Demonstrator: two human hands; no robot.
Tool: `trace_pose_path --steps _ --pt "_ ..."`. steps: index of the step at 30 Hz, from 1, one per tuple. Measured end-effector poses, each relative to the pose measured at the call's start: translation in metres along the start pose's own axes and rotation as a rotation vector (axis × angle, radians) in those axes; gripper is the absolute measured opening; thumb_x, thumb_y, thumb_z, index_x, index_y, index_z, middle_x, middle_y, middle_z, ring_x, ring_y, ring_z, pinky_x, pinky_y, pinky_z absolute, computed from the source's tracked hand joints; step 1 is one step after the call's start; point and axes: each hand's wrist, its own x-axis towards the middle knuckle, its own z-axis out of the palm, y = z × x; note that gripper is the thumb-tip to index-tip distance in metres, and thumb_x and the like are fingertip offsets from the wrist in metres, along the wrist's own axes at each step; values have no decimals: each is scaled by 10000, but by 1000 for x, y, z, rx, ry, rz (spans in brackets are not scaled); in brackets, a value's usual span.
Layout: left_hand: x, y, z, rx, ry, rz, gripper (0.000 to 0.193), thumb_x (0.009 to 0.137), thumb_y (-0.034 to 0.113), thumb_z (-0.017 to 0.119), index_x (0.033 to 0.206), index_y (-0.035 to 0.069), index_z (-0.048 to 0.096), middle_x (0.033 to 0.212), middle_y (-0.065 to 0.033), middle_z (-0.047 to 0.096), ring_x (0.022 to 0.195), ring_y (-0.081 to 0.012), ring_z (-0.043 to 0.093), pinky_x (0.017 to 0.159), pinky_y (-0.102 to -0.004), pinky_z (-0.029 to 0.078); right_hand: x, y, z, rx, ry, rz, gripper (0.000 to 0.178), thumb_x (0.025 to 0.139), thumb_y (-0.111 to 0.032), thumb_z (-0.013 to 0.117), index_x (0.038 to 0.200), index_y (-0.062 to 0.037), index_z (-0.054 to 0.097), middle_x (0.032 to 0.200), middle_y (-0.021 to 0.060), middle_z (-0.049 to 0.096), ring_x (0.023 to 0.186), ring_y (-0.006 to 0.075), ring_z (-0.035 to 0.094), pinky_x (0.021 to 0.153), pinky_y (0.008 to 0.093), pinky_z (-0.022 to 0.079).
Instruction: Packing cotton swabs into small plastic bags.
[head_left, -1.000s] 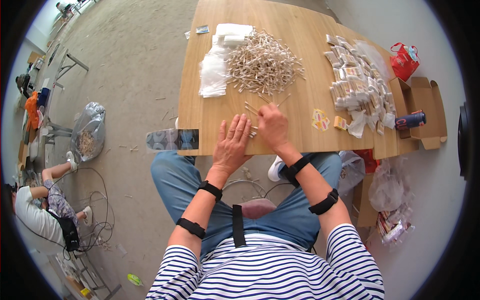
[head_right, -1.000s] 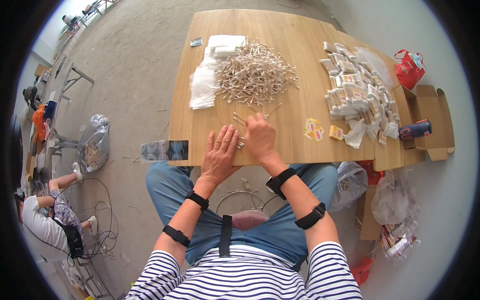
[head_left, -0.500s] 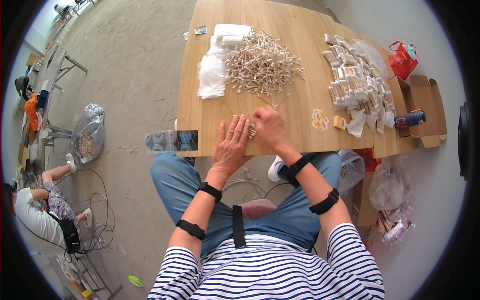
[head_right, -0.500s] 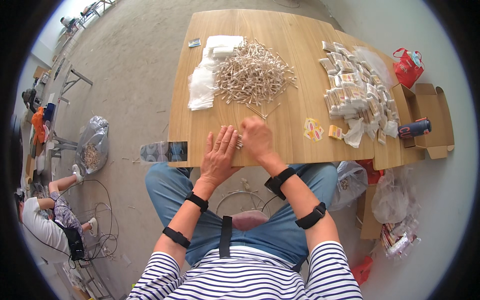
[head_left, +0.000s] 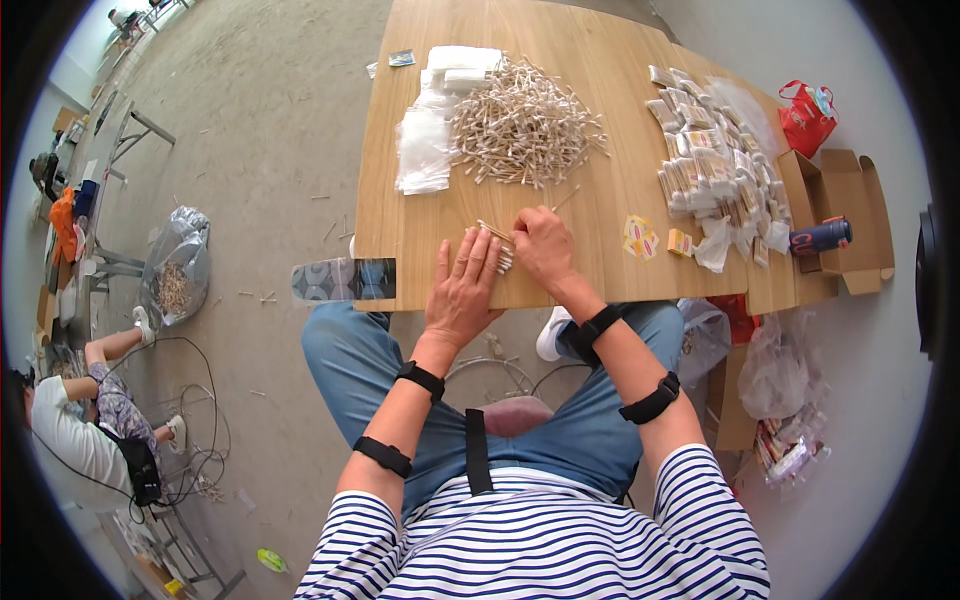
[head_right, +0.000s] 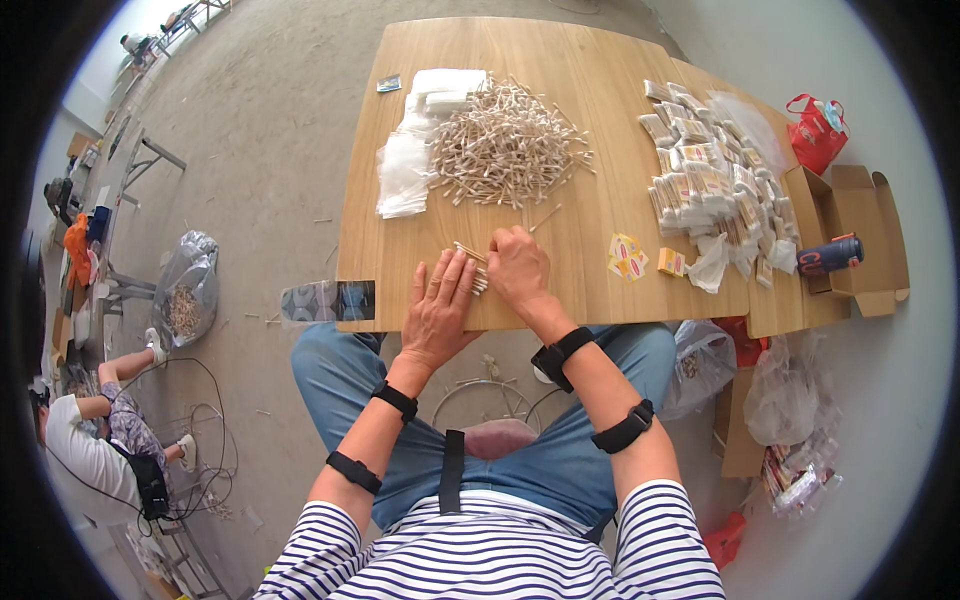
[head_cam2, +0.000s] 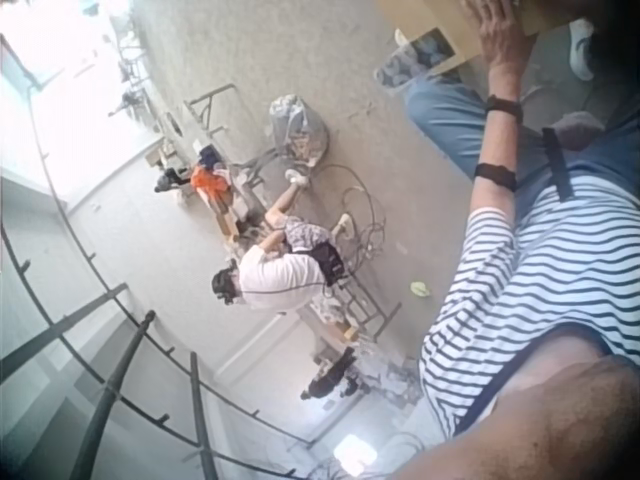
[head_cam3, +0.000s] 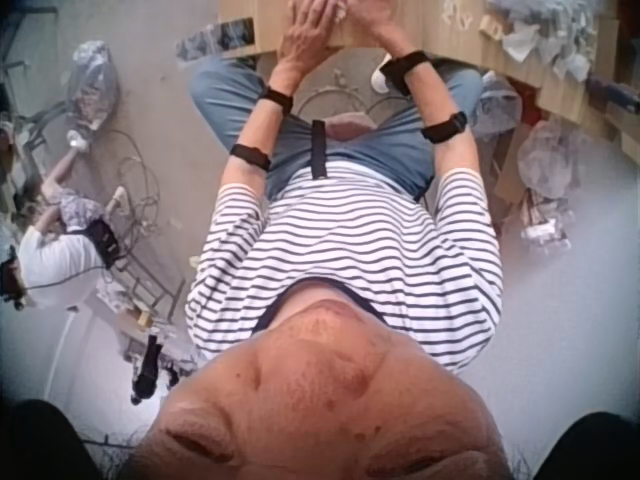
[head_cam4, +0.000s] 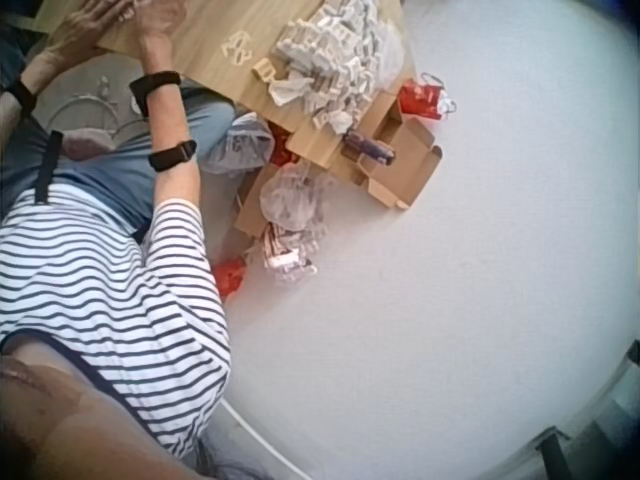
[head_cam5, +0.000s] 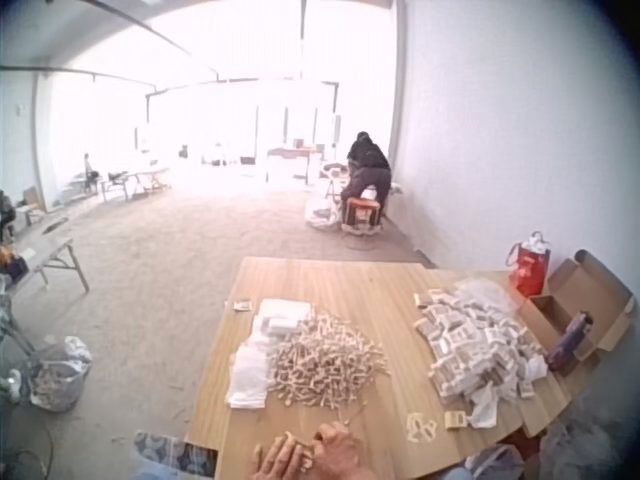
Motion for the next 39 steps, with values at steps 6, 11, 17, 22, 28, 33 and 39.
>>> trace_pose_path --steps 6,11,17,22,28,33,39 --pt "2 1 -4 1 -31 10 1066 634 469 841 1516 62 402 1612 -98 340 1521 -255 274 1230 -543 205 0 -1 7 -8 24 -30 29 828 -91 639 812 -76 659 907 147 654 840 377 664 747 475 542" --pt "0 -1 -4 7 -42 16 1041 669 507 811 1515 56 405 1617 -100 338 1522 -255 275 1228 -544 199 -5 -8 7 10 -24 -82 23 816 -91 649 804 -72 657 897 139 659 844 360 658 741 458 533" --pt "-1 -1 -3 9 -16 2 1052 642 462 833 1519 73 402 1593 -96 368 1508 -247 304 1222 -551 222 17 10 -14 -65 175 87 103 822 -140 675 879 -60 643 944 146 668 885 360 669 758 469 538" --pt "1 2 -2 8 -3 15 1064 655 461 842 1530 77 375 1551 -101 390 1497 -267 314 1213 -552 232 35 34 -22 -299 257 345 152 859 -152 640 962 -44 614 1002 165 668 893 389 685 760 489 555" --pt "0 0 -2 22 -7 -1 1023 660 443 826 1516 80 401 1552 -91 403 1491 -244 330 1211 -550 248 -4 19 -5 -232 147 283 96 852 -153 633 868 -58 627 928 162 662 872 394 668 757 510 530" --pt "-1 -3 -1 38 -8 3 1062 654 480 833 1531 83 382 1554 -97 389 1492 -263 321 1211 -556 225 22 -13 -6 -84 183 29 101 890 -131 598 927 -39 618 974 189 663 856 409 687 725 527 545" --pt "8 7 -1 7 -4 27 1068 646 477 837 1530 84 384 1553 -96 394 1491 -261 325 1210 -554 229 77 22 -6 -147 257 241 110 822 -159 683 846 -57 650 859 169 705 810 369 690 728 469 546"
